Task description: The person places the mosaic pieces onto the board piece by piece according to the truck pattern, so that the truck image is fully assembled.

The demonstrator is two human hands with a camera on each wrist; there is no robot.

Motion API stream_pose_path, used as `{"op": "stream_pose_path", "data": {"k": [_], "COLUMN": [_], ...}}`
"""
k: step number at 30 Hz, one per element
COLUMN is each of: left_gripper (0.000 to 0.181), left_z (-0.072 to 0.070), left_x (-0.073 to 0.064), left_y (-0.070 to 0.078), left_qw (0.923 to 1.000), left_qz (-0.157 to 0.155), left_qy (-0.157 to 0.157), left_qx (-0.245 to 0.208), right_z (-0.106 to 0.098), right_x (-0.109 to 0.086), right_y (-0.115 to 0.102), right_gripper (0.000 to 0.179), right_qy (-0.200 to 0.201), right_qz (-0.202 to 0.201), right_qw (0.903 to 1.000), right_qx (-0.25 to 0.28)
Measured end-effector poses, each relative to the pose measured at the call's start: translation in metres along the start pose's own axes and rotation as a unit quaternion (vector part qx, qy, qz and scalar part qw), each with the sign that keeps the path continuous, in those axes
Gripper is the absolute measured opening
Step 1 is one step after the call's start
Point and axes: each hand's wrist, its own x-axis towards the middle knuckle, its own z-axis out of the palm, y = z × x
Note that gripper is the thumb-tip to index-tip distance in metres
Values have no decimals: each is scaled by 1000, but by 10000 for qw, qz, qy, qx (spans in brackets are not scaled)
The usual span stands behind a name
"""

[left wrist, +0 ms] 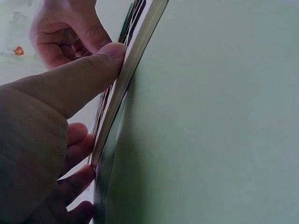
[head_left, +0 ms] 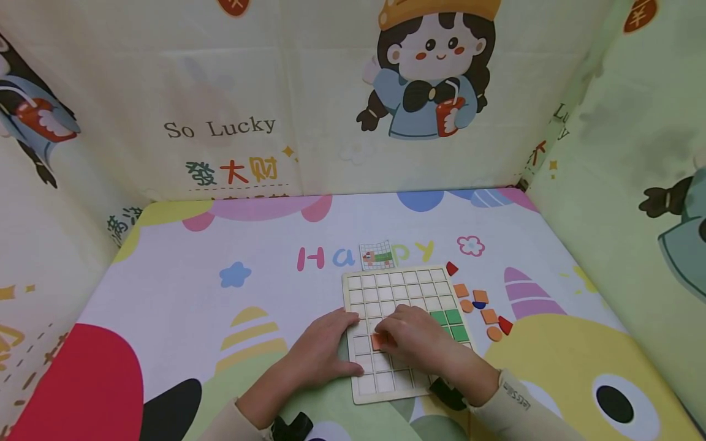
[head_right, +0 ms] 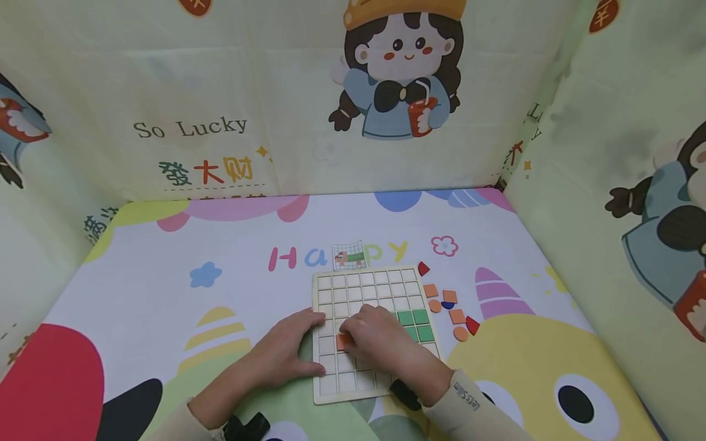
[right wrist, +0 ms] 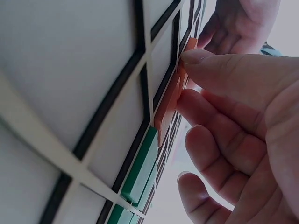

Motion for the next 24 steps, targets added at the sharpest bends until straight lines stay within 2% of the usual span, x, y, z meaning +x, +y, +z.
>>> {"op": "stream_pose_path", "data": {"k": [7, 16, 24], "left_gripper": [77, 77, 77], "left_z": [-1, 0, 0], "left_x": [-1, -1, -1], "left_y": [1, -1, -1], "left_qw": [10000, 10000, 10000], "left_qz": [-55, 74, 75], "left_qy": [-30, 52, 46], "left_qx": [-1, 28, 3], "right_z": [-1, -1, -5], "right_x": [-1, -3, -7], "right_y": [1, 2, 5], "right_gripper": [7, 9, 21], "right_qy": [-33, -198, -292], "right_qz": [-50, -5, 295], "right_qw": [9998, 9989, 9978], "right_qx": [168, 420, 513]}}
